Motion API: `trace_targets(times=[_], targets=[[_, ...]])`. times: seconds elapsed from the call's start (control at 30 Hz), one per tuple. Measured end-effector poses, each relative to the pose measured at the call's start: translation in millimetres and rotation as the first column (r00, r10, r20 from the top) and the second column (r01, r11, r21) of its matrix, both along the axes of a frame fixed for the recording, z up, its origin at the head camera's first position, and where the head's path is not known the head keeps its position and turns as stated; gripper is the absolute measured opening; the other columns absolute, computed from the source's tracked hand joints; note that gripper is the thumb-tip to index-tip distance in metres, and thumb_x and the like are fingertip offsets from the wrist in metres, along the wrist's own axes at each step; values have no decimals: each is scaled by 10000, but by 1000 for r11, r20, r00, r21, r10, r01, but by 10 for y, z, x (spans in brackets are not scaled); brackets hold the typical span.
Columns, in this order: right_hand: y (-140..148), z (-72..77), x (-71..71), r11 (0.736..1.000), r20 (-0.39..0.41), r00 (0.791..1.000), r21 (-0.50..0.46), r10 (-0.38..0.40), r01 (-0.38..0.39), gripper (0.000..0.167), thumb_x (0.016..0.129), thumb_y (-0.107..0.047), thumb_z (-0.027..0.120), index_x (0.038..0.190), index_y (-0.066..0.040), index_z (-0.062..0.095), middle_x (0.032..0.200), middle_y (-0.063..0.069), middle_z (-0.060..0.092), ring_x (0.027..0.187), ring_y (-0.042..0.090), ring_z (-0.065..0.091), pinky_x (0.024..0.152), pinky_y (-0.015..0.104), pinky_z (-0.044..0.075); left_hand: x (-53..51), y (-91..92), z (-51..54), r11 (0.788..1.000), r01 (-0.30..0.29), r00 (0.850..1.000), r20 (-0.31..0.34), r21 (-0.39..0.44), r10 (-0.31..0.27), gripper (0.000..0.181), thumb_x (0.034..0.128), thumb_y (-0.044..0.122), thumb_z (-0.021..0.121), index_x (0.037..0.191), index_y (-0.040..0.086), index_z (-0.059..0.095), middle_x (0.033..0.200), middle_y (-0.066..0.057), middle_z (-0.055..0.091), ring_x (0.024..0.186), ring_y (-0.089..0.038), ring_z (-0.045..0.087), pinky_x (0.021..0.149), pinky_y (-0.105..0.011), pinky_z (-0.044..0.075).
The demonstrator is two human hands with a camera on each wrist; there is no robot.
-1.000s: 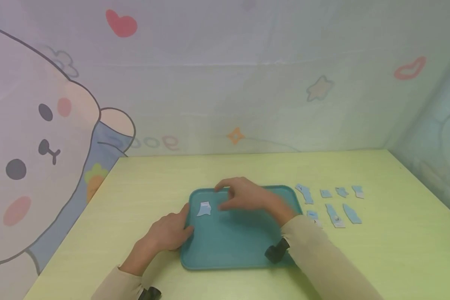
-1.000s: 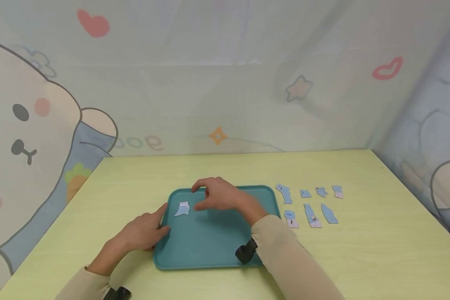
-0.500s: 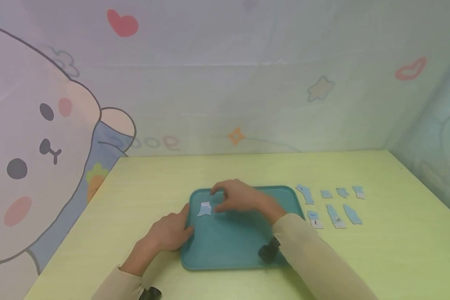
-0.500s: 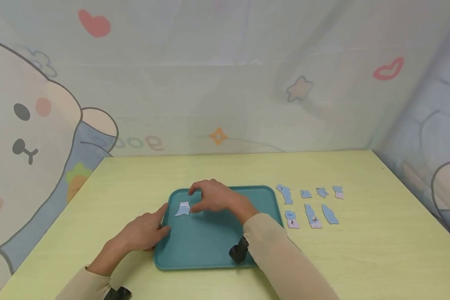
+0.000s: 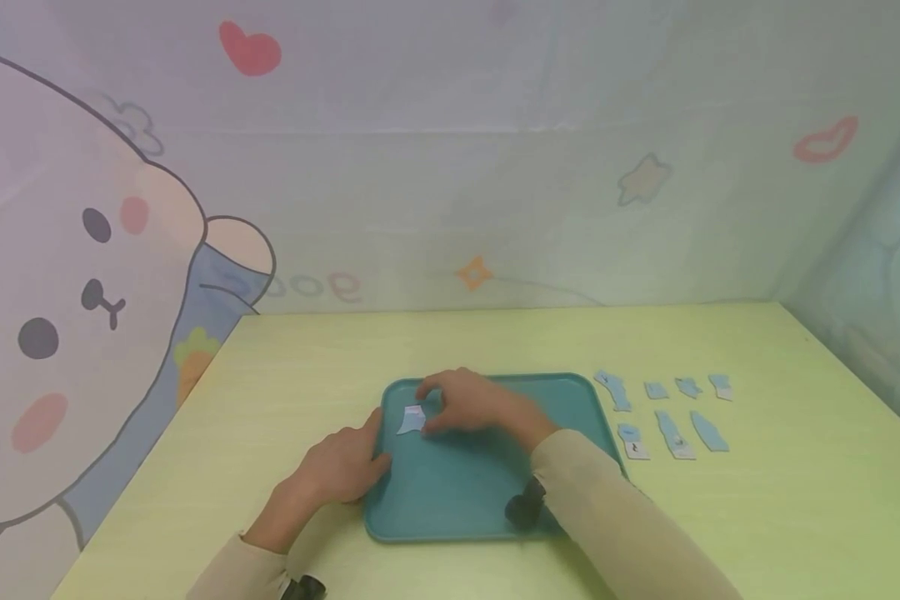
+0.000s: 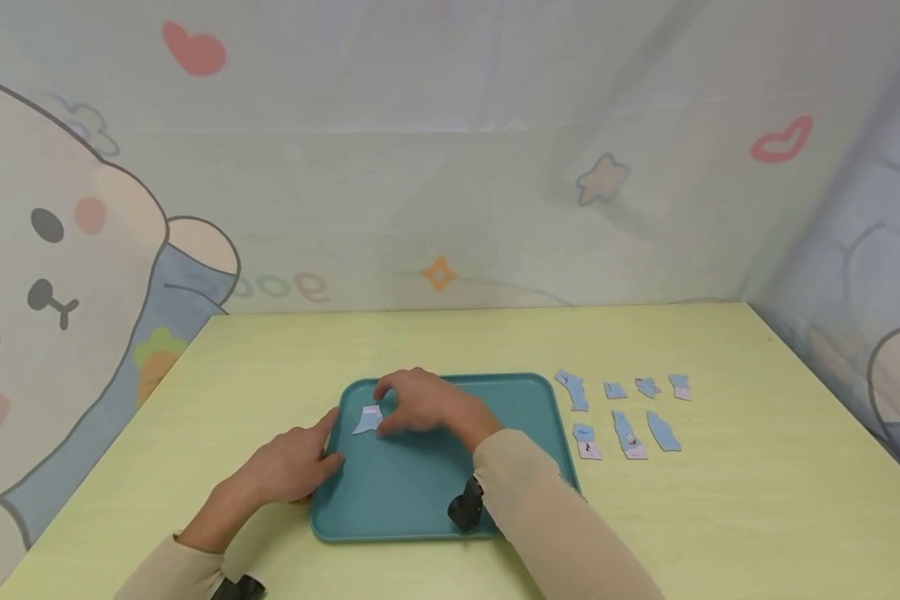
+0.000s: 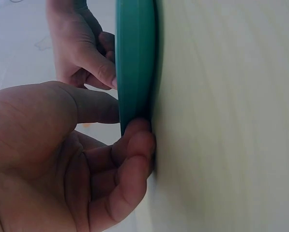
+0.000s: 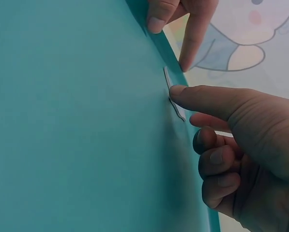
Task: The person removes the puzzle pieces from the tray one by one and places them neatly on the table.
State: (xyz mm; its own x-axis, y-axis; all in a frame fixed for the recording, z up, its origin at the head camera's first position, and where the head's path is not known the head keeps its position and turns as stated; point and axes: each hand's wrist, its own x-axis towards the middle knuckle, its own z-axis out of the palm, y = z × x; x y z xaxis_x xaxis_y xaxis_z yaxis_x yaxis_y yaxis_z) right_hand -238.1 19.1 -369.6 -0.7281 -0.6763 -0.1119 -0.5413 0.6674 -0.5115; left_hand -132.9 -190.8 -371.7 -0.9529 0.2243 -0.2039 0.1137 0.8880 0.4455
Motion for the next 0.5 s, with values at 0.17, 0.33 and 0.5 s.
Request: trace_targets(times=[0.17,0.33,0.5], targets=[[-24,-21,9,1000,-6,1000,22,2,-2,442,905,-287,835,1299,-131,711,1268,62,720,1055,194,587,1015,419,515,7,0,3,1000,5,1000,-2,8,-5,712,1045,172,555,1624,-102,244,610,-22,538,481,-118,458,470,-260,333],[-50,-8,27,999,-14,1000,30,10,-9,406,917,-274,824,1277,-117,719,1269,74,725,1079,205,606,1026,426,519,13,-4,15,1000,8,1000,-11,12,-8,708,1045,167,552,1622,-105,245,602,-25,535,476,-120,456,466,-261,333],[-69,12,50,998,-15,1000,56,2,-1,381,935,-268,806,1267,-104,722,1273,88,724,1095,213,617,1042,427,518,9,-9,9,1000,10,1000,-17,3,-10,711,1047,169,556,1628,-92,242,633,-30,545,501,-129,490,482,-271,350]])
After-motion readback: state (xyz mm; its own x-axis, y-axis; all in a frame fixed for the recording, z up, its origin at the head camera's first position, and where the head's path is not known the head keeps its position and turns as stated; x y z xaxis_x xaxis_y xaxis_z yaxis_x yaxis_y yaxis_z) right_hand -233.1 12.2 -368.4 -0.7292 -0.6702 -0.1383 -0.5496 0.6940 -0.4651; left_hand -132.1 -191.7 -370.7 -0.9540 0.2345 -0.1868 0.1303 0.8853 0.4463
